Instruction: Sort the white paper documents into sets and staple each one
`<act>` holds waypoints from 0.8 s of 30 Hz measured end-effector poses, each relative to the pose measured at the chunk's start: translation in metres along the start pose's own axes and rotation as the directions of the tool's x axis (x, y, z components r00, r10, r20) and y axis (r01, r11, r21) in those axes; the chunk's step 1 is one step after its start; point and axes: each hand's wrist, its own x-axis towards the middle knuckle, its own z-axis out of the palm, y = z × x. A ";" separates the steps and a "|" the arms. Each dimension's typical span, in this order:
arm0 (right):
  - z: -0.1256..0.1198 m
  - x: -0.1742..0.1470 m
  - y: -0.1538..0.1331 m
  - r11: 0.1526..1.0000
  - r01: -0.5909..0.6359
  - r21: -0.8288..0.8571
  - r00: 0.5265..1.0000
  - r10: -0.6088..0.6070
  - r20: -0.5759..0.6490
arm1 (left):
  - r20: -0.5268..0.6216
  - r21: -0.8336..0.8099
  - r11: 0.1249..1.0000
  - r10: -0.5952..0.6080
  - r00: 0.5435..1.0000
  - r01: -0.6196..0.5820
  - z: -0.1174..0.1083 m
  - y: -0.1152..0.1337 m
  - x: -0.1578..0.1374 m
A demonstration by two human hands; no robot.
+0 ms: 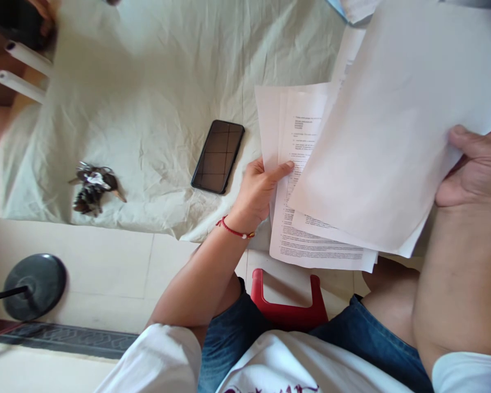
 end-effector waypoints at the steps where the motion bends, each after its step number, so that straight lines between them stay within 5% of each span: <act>1: 0.000 -0.001 -0.001 1.000 -0.013 0.007 1.000 0.013 0.017 | -0.002 0.001 1.000 0.001 1.000 -0.001 0.000 0.000 0.000; 10: 0.002 -0.007 -0.008 0.996 -0.032 -0.078 0.998 0.036 0.059 | -0.010 0.001 1.000 0.004 1.000 -0.004 -0.001 0.000 0.001; 24: 0.001 -0.017 -0.012 0.958 0.163 -0.235 0.970 -0.112 0.215 | -0.090 -0.020 0.999 -0.030 0.995 0.029 0.006 0.004 -0.002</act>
